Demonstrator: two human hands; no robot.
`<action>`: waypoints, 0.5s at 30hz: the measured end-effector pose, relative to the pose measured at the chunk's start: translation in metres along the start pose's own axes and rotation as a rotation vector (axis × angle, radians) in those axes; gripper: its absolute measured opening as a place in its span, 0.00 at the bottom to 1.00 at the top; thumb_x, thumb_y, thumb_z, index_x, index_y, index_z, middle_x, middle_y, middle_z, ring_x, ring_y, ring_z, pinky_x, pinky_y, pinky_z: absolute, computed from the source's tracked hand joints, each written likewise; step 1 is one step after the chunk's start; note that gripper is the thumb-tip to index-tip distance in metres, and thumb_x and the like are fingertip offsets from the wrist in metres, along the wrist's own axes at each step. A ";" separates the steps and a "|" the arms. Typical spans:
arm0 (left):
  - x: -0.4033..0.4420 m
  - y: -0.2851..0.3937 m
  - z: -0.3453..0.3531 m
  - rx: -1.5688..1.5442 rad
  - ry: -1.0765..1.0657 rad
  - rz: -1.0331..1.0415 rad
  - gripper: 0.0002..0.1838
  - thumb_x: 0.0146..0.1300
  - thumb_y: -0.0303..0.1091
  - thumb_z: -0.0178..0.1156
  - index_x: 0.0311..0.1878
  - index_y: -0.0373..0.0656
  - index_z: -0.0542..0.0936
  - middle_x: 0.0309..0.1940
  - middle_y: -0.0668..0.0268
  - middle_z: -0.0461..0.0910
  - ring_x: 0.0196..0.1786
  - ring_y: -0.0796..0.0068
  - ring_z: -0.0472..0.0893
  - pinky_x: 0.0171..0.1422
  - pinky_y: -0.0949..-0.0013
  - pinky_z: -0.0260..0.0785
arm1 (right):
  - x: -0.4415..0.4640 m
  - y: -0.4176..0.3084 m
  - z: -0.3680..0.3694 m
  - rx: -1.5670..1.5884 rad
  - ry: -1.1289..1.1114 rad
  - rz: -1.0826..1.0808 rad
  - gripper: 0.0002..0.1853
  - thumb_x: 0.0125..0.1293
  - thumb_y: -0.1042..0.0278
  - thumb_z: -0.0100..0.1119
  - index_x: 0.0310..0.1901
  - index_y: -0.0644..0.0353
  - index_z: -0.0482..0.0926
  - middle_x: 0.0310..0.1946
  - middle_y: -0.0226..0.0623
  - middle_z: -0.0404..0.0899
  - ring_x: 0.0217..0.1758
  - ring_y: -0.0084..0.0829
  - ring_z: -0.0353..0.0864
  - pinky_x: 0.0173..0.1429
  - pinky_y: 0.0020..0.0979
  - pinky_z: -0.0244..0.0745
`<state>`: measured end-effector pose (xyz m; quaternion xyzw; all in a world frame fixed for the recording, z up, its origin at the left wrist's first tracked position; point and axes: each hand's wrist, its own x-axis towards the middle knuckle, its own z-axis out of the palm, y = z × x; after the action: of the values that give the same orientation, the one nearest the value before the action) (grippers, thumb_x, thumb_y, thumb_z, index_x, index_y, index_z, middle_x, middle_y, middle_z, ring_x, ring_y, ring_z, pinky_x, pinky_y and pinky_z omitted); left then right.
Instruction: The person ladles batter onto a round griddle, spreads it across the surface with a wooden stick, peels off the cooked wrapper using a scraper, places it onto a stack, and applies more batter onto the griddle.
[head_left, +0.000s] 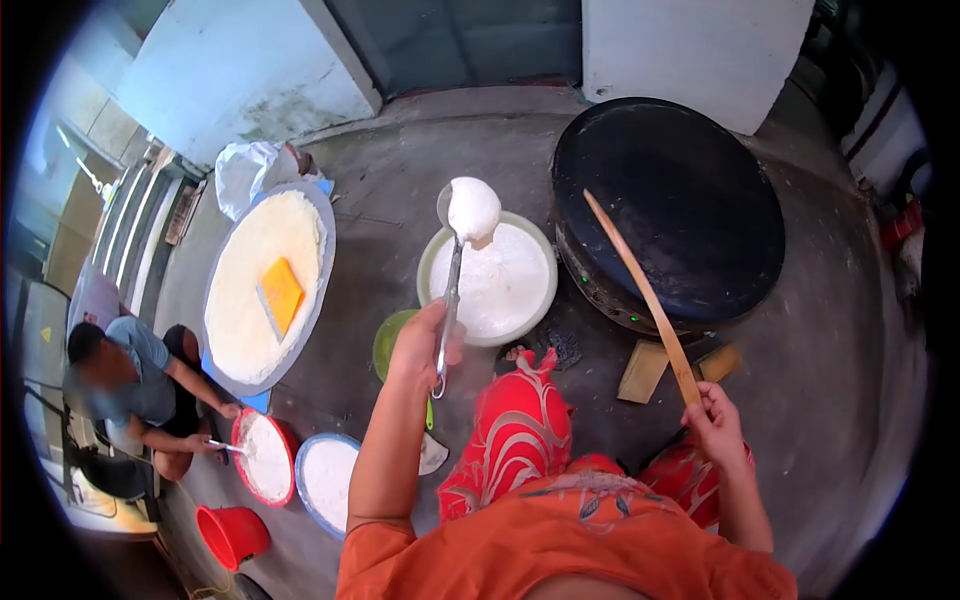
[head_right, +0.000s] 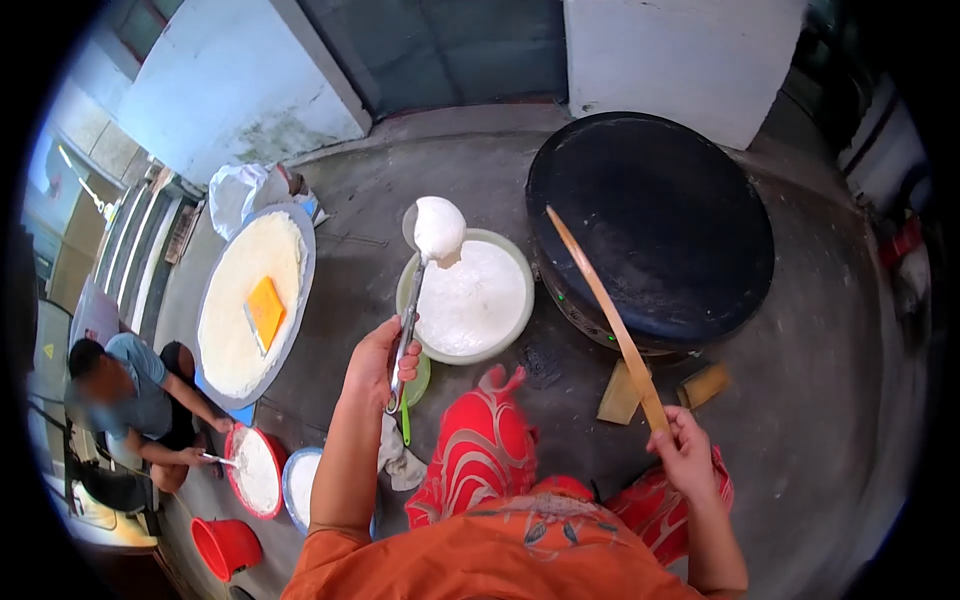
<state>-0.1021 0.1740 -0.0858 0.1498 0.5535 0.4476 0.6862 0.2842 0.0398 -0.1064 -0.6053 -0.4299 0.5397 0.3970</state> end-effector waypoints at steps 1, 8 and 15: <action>-0.001 0.005 0.011 -0.031 -0.006 0.013 0.11 0.65 0.39 0.42 0.36 0.42 0.69 0.18 0.64 0.70 0.12 0.78 0.64 0.12 0.75 0.56 | 0.002 -0.003 -0.002 0.007 0.014 -0.003 0.14 0.60 0.77 0.51 0.48 0.65 0.67 0.26 0.27 0.73 0.25 0.15 0.69 0.31 0.18 0.66; 0.026 0.019 0.086 0.072 -0.142 0.166 0.14 0.64 0.38 0.40 0.46 0.43 0.70 0.19 0.67 0.70 0.14 0.79 0.65 0.15 0.76 0.56 | 0.019 -0.013 -0.036 -0.219 0.178 -0.064 0.17 0.58 0.78 0.52 0.50 0.65 0.71 0.29 0.29 0.75 0.28 0.17 0.71 0.36 0.19 0.68; 0.084 0.007 0.160 0.055 -0.235 0.197 0.14 0.64 0.32 0.39 0.52 0.41 0.64 0.19 0.65 0.68 0.15 0.80 0.65 0.15 0.78 0.58 | 0.055 -0.033 -0.047 -0.550 0.326 -0.332 0.22 0.53 0.79 0.55 0.53 0.58 0.72 0.28 0.36 0.75 0.27 0.24 0.73 0.35 0.22 0.68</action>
<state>0.0368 0.2902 -0.0783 0.2737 0.4639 0.4768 0.6946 0.3301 0.1014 -0.0880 -0.6896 -0.5825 0.2281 0.3648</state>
